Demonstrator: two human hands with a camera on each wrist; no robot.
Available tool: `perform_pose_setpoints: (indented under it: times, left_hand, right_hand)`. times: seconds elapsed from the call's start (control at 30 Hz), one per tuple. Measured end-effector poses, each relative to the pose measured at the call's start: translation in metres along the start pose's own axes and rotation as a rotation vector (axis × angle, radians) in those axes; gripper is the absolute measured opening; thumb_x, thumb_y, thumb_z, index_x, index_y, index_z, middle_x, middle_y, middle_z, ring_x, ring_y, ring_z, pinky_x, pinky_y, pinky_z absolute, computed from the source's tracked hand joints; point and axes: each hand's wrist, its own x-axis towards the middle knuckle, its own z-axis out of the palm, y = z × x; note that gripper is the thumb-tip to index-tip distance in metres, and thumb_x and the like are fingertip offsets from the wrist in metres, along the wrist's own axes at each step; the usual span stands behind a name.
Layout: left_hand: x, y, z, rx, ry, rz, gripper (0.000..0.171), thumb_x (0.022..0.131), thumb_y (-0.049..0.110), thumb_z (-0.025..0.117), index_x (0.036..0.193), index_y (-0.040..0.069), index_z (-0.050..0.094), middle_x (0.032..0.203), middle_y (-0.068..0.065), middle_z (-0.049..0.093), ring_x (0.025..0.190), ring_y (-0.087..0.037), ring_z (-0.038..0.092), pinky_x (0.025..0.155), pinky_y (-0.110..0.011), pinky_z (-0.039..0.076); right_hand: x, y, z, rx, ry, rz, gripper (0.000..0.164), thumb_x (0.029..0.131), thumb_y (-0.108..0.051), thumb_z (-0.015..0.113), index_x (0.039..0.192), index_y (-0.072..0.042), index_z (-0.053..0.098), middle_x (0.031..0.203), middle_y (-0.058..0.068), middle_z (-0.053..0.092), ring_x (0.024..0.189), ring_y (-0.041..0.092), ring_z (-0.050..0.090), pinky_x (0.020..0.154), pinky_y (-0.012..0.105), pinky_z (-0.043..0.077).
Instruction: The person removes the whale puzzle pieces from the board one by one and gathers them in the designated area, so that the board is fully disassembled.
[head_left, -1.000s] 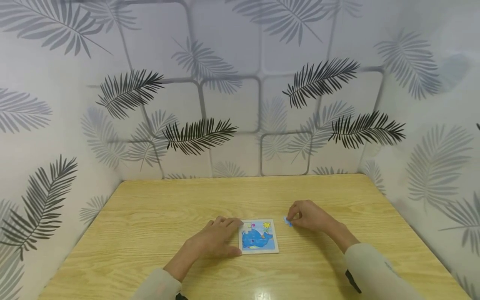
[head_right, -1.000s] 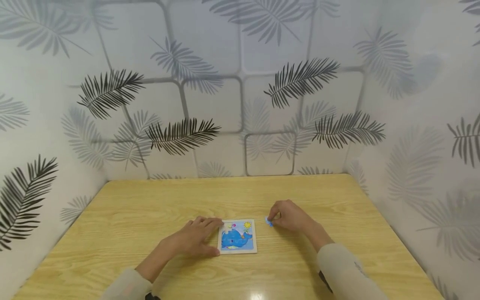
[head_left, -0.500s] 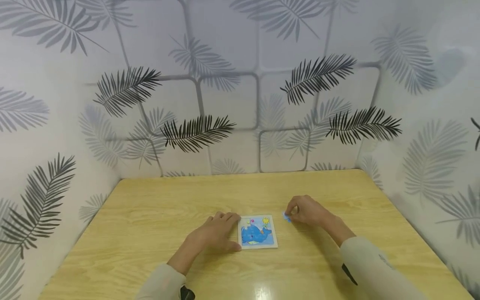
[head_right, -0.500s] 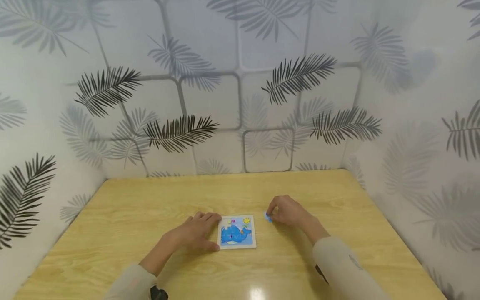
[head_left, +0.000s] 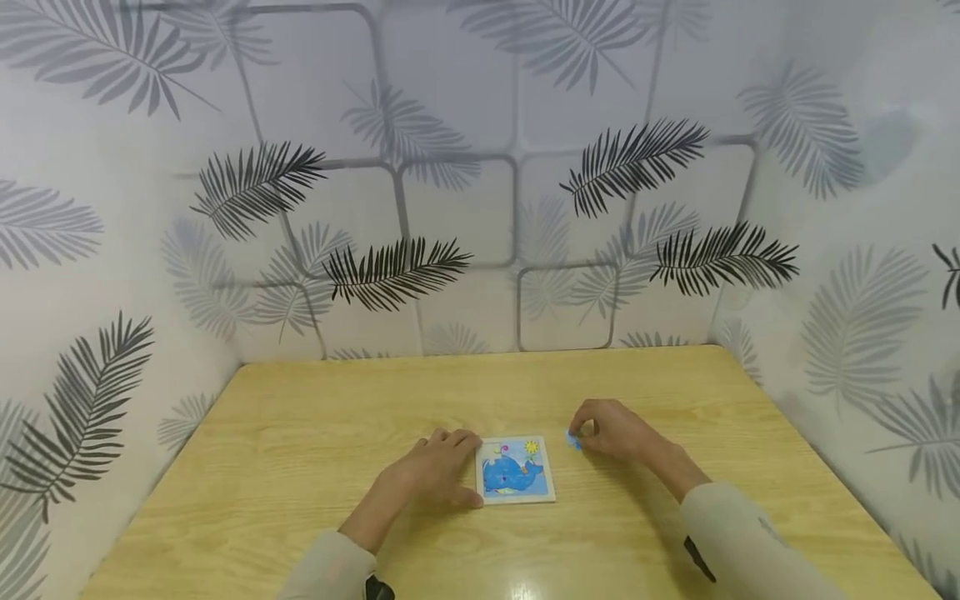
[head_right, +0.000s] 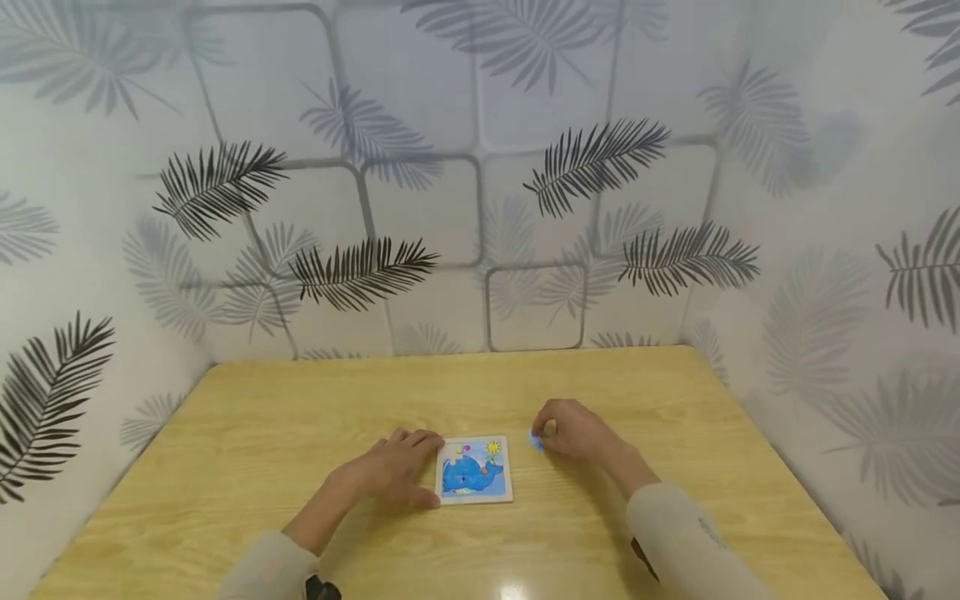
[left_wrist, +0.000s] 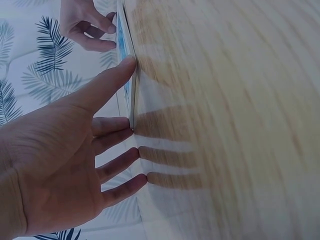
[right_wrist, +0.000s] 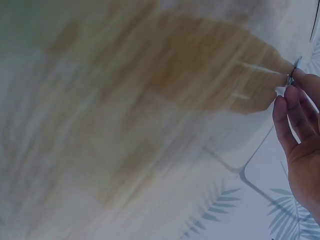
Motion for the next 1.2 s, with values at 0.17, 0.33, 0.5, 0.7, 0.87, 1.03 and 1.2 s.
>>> perform_pose_setpoints:
  times: [0.17, 0.33, 0.5, 0.7, 0.87, 1.03, 1.2]
  left_hand:
    - [0.000, 0.001, -0.003, 0.026, -0.006, -0.001, 0.087, 0.092, 0.046, 0.078, 0.159, 0.009, 0.038, 0.164, -0.008, 0.037, 0.148, -0.036, 0.033, 0.121, -0.064, 0.027]
    - [0.001, 0.001, -0.004, 0.024, -0.009, -0.013, 0.086, 0.089, 0.044, 0.082, 0.156, 0.009, 0.041, 0.161, -0.008, 0.039, 0.146, -0.036, 0.035, 0.121, -0.063, 0.028]
    - [0.003, 0.000, -0.001, 0.051, 0.011, 0.002, 0.086, 0.088, 0.047, 0.082, 0.156, 0.011, 0.042, 0.161, -0.007, 0.040, 0.145, -0.036, 0.036, 0.119, -0.063, 0.031]
    - [0.001, 0.000, -0.002, 0.031, 0.013, -0.011, 0.086, 0.087, 0.046, 0.084, 0.154, 0.010, 0.044, 0.159, -0.006, 0.043, 0.143, -0.036, 0.039, 0.118, -0.060, 0.033]
    - [0.003, 0.001, -0.004, 0.047, -0.001, -0.023, 0.086, 0.089, 0.047, 0.081, 0.156, 0.010, 0.042, 0.160, -0.007, 0.041, 0.144, -0.036, 0.038, 0.119, -0.060, 0.032]
    - [0.005, 0.002, -0.002, 0.047, 0.004, -0.029, 0.086, 0.088, 0.049, 0.082, 0.155, 0.011, 0.043, 0.159, -0.006, 0.042, 0.144, -0.036, 0.038, 0.119, -0.062, 0.033]
    - [0.004, 0.004, -0.002, 0.055, 0.000, -0.037, 0.087, 0.086, 0.051, 0.083, 0.154, 0.011, 0.045, 0.157, -0.004, 0.044, 0.142, -0.035, 0.040, 0.117, -0.061, 0.036]
  right_hand:
    - [0.002, 0.003, 0.003, 0.003, 0.028, -0.018, 0.012, 0.087, 0.002, 0.080, 0.093, -0.008, 0.081, 0.102, 0.005, 0.073, 0.091, 0.021, 0.068, 0.076, 0.033, 0.059]
    - [0.003, 0.000, 0.006, -0.004, 0.031, -0.026, 0.011, 0.086, 0.003, 0.080, 0.092, -0.007, 0.081, 0.106, 0.008, 0.071, 0.090, 0.020, 0.067, 0.073, 0.028, 0.057]
    - [0.003, -0.012, 0.005, 0.030, 0.079, 0.010, 0.011, 0.089, 0.003, 0.077, 0.097, -0.004, 0.080, 0.111, 0.011, 0.069, 0.077, 0.013, 0.064, 0.067, 0.026, 0.057]
    - [0.019, -0.040, 0.014, 0.151, 0.021, -0.083, 0.018, 0.092, 0.001, 0.075, 0.110, -0.002, 0.077, 0.112, 0.014, 0.070, 0.066, 0.008, 0.057, 0.064, 0.025, 0.054]
    - [0.035, -0.060, 0.024, 0.172, -0.104, -0.153, 0.028, 0.094, 0.004, 0.069, 0.121, -0.005, 0.074, 0.114, 0.014, 0.068, 0.082, 0.012, 0.058, 0.073, 0.026, 0.054]
    - [0.045, -0.071, 0.034, 0.084, -0.185, -0.162, 0.033, 0.097, 0.007, 0.063, 0.124, -0.009, 0.074, 0.111, 0.012, 0.064, 0.098, 0.022, 0.059, 0.081, 0.030, 0.052]
    - [0.049, -0.078, 0.040, 0.030, -0.200, -0.111, 0.025, 0.096, 0.004, 0.068, 0.116, -0.011, 0.074, 0.107, 0.010, 0.061, 0.097, 0.025, 0.060, 0.083, 0.033, 0.054]
